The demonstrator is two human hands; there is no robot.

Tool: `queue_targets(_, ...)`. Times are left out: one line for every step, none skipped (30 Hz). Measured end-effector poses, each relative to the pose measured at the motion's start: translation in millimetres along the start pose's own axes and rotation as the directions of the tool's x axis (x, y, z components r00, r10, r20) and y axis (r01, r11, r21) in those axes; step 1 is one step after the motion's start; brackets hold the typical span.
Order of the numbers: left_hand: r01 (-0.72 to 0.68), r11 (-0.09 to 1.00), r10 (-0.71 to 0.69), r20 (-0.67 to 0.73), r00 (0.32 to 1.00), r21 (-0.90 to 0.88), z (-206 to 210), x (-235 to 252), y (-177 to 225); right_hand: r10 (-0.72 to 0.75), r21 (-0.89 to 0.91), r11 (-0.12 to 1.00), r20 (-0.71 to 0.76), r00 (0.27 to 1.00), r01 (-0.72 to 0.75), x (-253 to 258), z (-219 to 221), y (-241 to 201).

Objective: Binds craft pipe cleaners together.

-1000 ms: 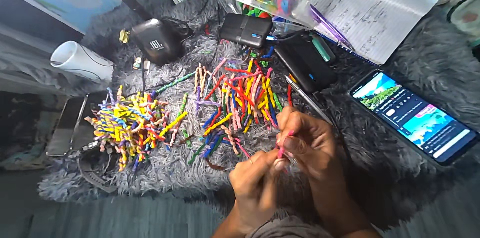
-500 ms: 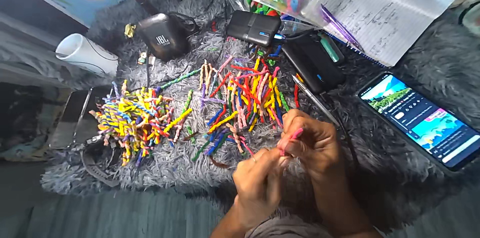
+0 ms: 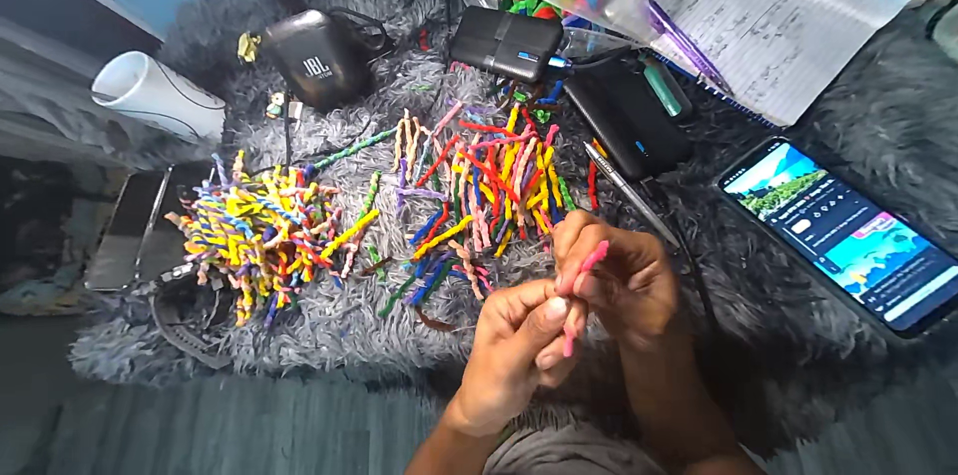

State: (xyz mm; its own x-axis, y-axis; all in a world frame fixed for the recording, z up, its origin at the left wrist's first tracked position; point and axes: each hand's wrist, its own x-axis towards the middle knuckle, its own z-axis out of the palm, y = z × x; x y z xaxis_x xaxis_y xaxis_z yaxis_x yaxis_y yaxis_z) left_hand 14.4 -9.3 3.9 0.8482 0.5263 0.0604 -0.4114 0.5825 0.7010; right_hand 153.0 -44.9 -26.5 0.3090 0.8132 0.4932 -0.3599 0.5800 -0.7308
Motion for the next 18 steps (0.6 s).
queue_targets(-0.12,0.962,0.13,-0.023,0.991,0.246,0,-1,-4,-0.009,-0.023,1.0,-0.031,0.999,0.008,0,2,1)
queue_targets(-0.242,0.831,0.281,-0.003,0.96,0.501,-1,-1,-9,-0.018,-0.04,0.999,-0.055,0.998,0.015,-1,3,1)
queue_targets(-0.328,0.61,0.415,0.062,0.908,0.722,-4,0,-12,-0.021,-0.059,0.998,-0.076,0.997,0.016,-1,4,2)
queue_targets(-0.367,0.356,0.508,0.152,0.848,0.859,-8,1,-15,-0.021,-0.074,0.997,-0.093,0.995,0.014,-1,5,3)
queue_targets(-0.366,0.124,0.563,0.238,0.792,0.923,-12,3,-16,-0.019,-0.089,0.996,-0.107,0.994,0.01,-1,5,3)
queue_targets(-0.346,-0.051,0.585,0.309,0.749,0.937,-14,4,-17,-0.015,-0.106,0.994,-0.119,0.993,0.002,-1,6,4)
queue_targets(-0.326,-0.162,0.595,0.356,0.72,0.931,-16,6,-17,-0.012,-0.119,0.993,-0.132,0.991,-0.004,-1,6,4)
queue_targets(-0.314,-0.216,0.597,0.379,0.707,0.925,-16,7,-16,-0.01,-0.125,0.992,-0.14,0.99,-0.008,-1,6,5)
queue_targets(-0.315,-0.21,0.596,0.376,0.709,0.926,-16,8,-16,-0.001,-0.117,0.993,-0.147,0.989,-0.017,-1,6,5)
queue_targets(-0.333,-0.132,0.594,0.344,0.727,0.933,-16,8,-16,0.018,-0.086,0.996,-0.147,0.989,-0.031,0,6,4)
queue_targets(-0.36,0.027,0.583,0.278,0.764,0.933,-14,6,-16,0.043,-0.03,0.998,-0.138,0.99,-0.047,1,6,4)
queue_targets(-0.376,0.26,0.548,0.185,0.816,0.889,-10,4,-15,0.067,0.043,0.997,-0.112,0.991,-0.063,1,6,3)
queue_targets(-0.356,0.527,0.469,0.085,0.879,0.771,-6,2,-12,0.086,0.115,0.99,-0.069,0.994,-0.078,2,5,2)
queue_targets(-0.289,0.771,0.35,0.001,0.937,0.567,-1,0,-9,0.092,0.161,0.983,-0.016,0.996,-0.088,2,3,2)
queue_targets(-0.183,0.928,0.208,-0.045,0.977,0.325,1,-1,-5,0.098,0.188,0.977,0.033,0.995,-0.103,2,2,1)
queue_targets(-0.078,0.992,0.083,-0.048,0.995,0.096,1,-1,-1,0.099,0.201,0.973,0.067,0.993,-0.111,2,0,0)
queue_targets(0.006,0.996,-0.008,-0.027,1.0,-0.091,-1,-1,2,0.101,0.191,0.975,0.083,0.991,-0.115,2,0,0)
queue_targets(0.063,0.972,-0.064,0.003,0.998,-0.226,-3,-1,4,0.096,0.168,0.98,0.092,0.991,-0.11,2,-1,0)
